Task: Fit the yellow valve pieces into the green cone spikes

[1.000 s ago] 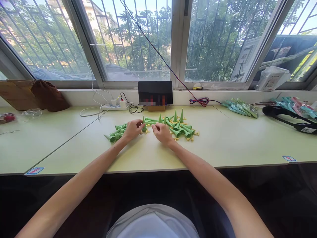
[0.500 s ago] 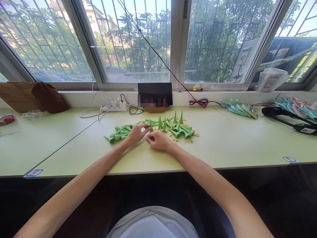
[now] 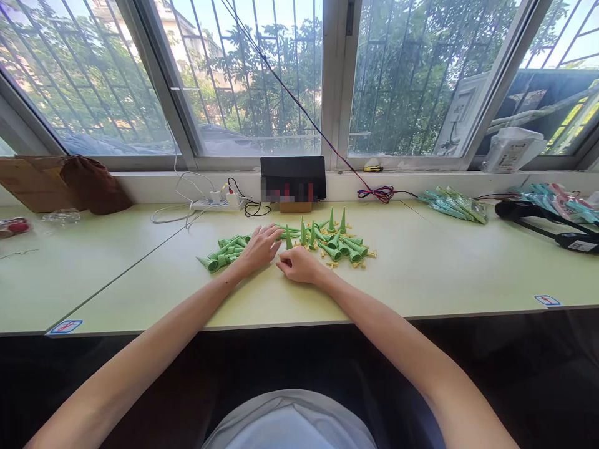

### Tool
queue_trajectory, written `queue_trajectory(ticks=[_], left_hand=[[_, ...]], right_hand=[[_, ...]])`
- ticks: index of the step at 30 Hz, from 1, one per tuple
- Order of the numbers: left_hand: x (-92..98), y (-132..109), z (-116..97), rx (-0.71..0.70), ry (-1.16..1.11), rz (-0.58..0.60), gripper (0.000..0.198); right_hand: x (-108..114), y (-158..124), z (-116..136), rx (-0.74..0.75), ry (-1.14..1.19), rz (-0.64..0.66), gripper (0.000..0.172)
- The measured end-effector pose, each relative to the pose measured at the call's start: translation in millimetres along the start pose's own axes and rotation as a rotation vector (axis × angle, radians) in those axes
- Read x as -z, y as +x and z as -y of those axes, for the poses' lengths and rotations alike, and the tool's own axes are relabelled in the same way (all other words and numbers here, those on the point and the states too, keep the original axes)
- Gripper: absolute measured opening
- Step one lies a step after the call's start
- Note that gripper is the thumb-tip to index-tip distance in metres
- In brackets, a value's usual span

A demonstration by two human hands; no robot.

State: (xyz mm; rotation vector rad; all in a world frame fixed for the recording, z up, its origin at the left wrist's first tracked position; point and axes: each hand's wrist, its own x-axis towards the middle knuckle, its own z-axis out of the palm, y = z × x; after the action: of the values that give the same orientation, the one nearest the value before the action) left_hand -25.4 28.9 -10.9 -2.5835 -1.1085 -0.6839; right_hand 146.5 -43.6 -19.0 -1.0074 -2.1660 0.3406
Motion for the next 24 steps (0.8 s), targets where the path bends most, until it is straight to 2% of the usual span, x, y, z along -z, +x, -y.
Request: queue_trajectory(ticks=[4,11,21,24], left_hand=[[-4.0,1.5,-0.9,0.014,0.020,0.052,0.032],[-1.1,1.4,0.3,0.076,-0.003,-0.001,0.024],[-2.2,1.1,2.5,0.147,-0.023,0.034,0.015],[-3.3,0.9,4.0,0.172,-0.041,0.044,0.012]], right_hand=[[-0.2,0.1,-1.1,0.003,0.005,0.001,0.031],[-0.6,0.8,-1.3,-0.049,-0.026,0.001,0.025],[-2.0,2.4,-7.4,-0.121,-0.037,-0.056,0.007],[-2.8,2.9,-11.0,-0.172,-0.053,-0.078,0.007]])
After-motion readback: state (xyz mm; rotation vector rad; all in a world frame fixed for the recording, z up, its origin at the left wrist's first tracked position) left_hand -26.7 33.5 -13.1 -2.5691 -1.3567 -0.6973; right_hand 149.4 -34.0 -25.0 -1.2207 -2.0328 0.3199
